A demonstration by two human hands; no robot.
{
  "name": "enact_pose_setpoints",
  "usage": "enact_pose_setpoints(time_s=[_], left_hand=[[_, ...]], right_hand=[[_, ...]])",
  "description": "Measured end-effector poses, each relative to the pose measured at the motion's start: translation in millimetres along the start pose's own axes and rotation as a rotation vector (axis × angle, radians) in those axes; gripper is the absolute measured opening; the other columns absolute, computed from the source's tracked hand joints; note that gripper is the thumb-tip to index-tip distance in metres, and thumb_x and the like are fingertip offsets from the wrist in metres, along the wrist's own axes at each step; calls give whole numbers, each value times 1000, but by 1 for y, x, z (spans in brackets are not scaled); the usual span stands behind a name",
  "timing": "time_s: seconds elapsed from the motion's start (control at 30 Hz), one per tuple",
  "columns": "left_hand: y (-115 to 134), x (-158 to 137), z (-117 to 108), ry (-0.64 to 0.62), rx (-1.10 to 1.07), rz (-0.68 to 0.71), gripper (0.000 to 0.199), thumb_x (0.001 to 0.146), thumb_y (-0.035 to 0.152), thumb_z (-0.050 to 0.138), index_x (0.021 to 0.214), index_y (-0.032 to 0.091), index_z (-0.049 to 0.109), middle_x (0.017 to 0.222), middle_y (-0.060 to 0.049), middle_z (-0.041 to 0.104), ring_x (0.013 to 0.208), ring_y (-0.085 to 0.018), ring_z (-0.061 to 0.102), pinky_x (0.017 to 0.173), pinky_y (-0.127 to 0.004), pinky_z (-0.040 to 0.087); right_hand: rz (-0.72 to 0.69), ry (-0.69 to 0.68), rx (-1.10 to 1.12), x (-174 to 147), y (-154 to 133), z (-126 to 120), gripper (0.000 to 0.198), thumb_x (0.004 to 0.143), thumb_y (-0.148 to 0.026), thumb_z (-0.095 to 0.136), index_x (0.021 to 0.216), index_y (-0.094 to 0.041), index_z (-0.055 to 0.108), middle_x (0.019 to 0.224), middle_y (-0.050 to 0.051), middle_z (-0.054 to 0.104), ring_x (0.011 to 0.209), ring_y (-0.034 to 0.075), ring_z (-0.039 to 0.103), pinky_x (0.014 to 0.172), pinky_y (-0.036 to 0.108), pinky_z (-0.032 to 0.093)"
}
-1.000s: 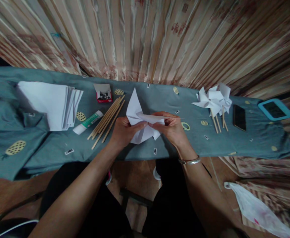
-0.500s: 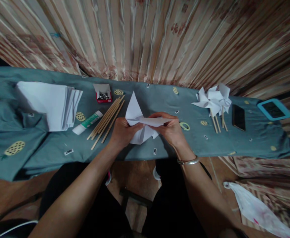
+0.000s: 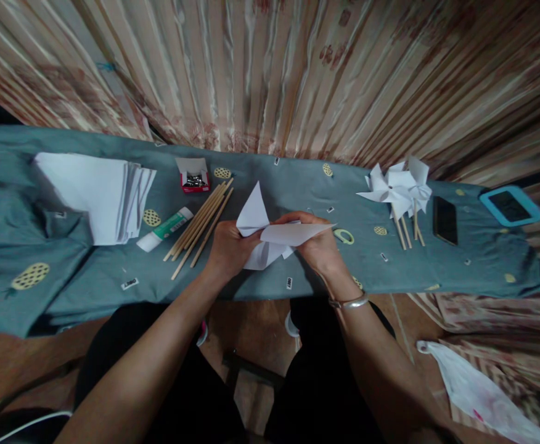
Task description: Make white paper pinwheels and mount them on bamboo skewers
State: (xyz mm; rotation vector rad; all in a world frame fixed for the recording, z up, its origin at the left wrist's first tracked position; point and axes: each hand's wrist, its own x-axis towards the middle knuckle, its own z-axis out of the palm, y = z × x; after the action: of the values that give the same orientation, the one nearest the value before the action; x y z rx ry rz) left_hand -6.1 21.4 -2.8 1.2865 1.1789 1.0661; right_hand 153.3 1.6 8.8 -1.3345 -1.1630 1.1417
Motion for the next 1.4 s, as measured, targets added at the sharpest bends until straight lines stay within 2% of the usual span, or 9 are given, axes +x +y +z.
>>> enact_pose_setpoints(time_s=[0.17, 0.3, 0.43, 0.6, 0.77, 1.07, 1.27, 1.4], left_hand=[[0, -1, -1, -5, 41, -9, 11, 63, 25, 79, 65, 14, 75, 66, -3, 74, 67, -21, 69, 59, -26, 51], [1, 0, -1, -4, 44, 3, 9, 64, 22, 77, 68, 14, 76, 68, -3, 75, 68, -21, 69, 59, -26, 52], [-2, 1, 3, -3, -33, -17, 15, 62, 25, 77, 72, 14, 77, 71, -4, 76, 70, -23, 70, 60, -28, 54], [-6, 2, 6, 5, -150, -42, 23, 59, 27, 78, 77, 13, 77, 76, -5, 77, 75, -23, 71, 68, -30, 56], [-8, 2, 7, 15, -148, -92, 21, 55, 27, 80, 70, 13, 75, 71, -4, 75, 66, -21, 68, 60, -29, 54], [-8, -2, 7, 4, -228, -167, 21, 51, 23, 81, 69, 14, 74, 70, -3, 74, 66, -20, 68, 63, -29, 54], [-9, -1, 6, -36, -231, -154, 25, 51, 25, 81, 72, 14, 75, 72, -4, 75, 70, -22, 69, 67, -31, 56], [-11, 0, 6, -46, -190, -123, 20, 54, 28, 80, 67, 14, 73, 69, -4, 74, 65, -21, 68, 61, -29, 54]], right_hand=[[-7, 19, 60, 1, 2, 2, 15, 57, -32, 75, 67, -23, 70, 71, -1, 71, 65, 15, 63, 61, 28, 49], [-11, 24, -4, 1, 0, 1, 15, 57, -31, 76, 68, -23, 70, 71, 0, 72, 65, 16, 63, 61, 29, 50], [-11, 23, -45, 1, -2, -1, 17, 56, -24, 78, 72, -22, 71, 73, -1, 72, 65, 15, 62, 61, 28, 50], [49, 4, -21, 0, -1, -3, 21, 58, -28, 81, 75, -22, 72, 73, -1, 71, 65, 16, 62, 61, 28, 49], [56, 4, -15, 1, 0, -2, 22, 57, -28, 80, 77, -22, 71, 72, -2, 70, 64, 16, 61, 60, 28, 49], [114, 25, -3, 0, -1, -1, 28, 53, -30, 82, 77, -23, 69, 71, -2, 70, 65, 16, 62, 60, 28, 50], [120, 9, 5, 1, 4, -1, 30, 53, -32, 82, 77, -23, 69, 72, -2, 70, 64, 16, 62, 61, 29, 50], [115, -1, 9, 1, 6, -4, 31, 55, -34, 82, 80, -23, 68, 70, -2, 69, 60, 16, 60, 59, 29, 50]])
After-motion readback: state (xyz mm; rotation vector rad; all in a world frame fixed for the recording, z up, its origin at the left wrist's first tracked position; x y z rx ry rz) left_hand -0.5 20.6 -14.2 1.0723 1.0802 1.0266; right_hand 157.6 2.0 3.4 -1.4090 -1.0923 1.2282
